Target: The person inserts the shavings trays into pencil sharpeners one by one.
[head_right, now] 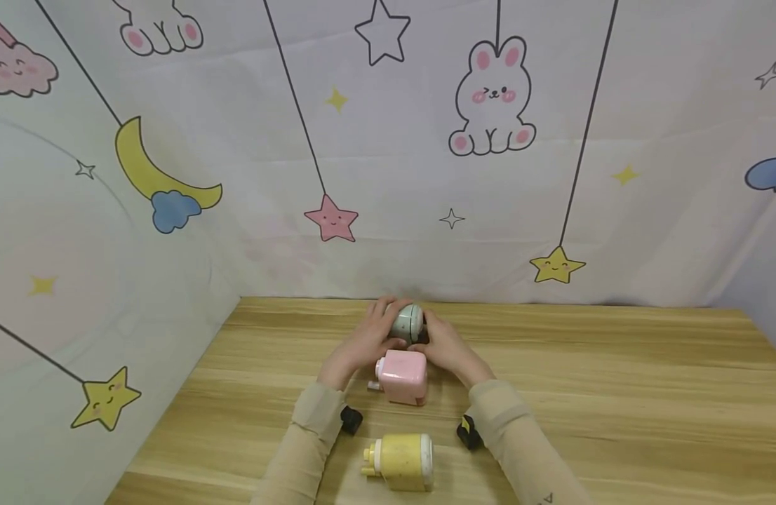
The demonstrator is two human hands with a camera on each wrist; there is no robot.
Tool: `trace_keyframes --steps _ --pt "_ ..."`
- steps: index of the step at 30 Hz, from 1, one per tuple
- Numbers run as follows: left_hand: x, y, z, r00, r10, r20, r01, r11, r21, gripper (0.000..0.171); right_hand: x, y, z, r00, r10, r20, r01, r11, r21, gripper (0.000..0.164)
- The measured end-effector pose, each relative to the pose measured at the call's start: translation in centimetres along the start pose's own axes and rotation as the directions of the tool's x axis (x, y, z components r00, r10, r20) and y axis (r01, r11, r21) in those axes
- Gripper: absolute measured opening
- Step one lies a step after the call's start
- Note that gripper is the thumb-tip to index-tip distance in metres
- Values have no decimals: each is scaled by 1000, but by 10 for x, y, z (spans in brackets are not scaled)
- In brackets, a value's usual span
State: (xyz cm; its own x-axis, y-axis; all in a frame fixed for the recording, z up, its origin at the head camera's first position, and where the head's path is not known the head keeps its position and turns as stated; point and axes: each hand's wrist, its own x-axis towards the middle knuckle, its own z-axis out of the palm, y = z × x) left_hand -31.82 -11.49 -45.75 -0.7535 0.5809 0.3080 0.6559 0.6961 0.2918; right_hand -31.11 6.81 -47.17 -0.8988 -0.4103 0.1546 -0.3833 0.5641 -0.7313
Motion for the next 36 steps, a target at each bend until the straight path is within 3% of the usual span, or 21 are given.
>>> trace_keyframes --steps 25,36 --pt "2 4 -1 1000 -17 4 17 999 -38 67 -3 -3 1 1000 11 -12 -11 999 48 69" --pt "-2 2 1 999 -37 -15 36 998 -54 73 -4 4 4 999 -34 33 27 982 186 71"
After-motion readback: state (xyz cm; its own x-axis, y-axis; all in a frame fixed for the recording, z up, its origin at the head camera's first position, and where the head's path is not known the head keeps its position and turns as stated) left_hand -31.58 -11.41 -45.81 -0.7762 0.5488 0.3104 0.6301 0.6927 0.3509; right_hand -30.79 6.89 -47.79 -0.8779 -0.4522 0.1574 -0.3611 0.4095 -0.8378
